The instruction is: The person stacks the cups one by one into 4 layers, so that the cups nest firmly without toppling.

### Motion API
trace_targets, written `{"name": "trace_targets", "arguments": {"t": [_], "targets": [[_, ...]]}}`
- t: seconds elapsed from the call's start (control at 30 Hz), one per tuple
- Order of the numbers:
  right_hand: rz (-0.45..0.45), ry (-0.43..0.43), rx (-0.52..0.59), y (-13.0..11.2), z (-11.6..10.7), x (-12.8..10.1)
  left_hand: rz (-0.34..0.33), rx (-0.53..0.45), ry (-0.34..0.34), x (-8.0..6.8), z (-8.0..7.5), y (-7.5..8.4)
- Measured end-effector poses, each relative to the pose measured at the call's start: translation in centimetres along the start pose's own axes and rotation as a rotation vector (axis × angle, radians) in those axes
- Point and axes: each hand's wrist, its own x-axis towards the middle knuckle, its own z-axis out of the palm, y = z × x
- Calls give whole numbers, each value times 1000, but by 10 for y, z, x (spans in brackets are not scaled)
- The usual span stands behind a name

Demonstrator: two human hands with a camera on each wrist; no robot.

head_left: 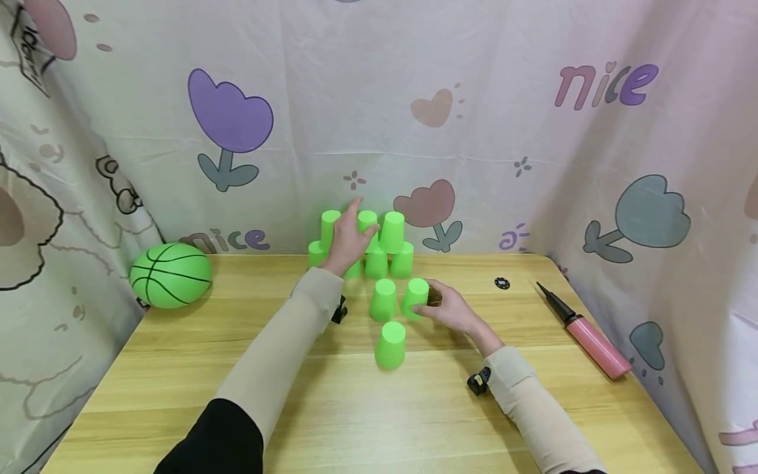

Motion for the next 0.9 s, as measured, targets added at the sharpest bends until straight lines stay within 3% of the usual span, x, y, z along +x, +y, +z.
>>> {"name": "trace_targets", "arguments": {"t": [0.17,0.3,0.5,0.9], "targets": [[-5,6,-11,0,1,0,44,46,18,-2,-13,6],[-5,12,-10,0,1,-1,74,18,15,-12,-24,6],[-10,53,-11,-1,1,0,136,-42,13,-40,-34,-2],[-68,113,-46,-21,-13,7,90,-127,-117,-99,-28,-29]]}}
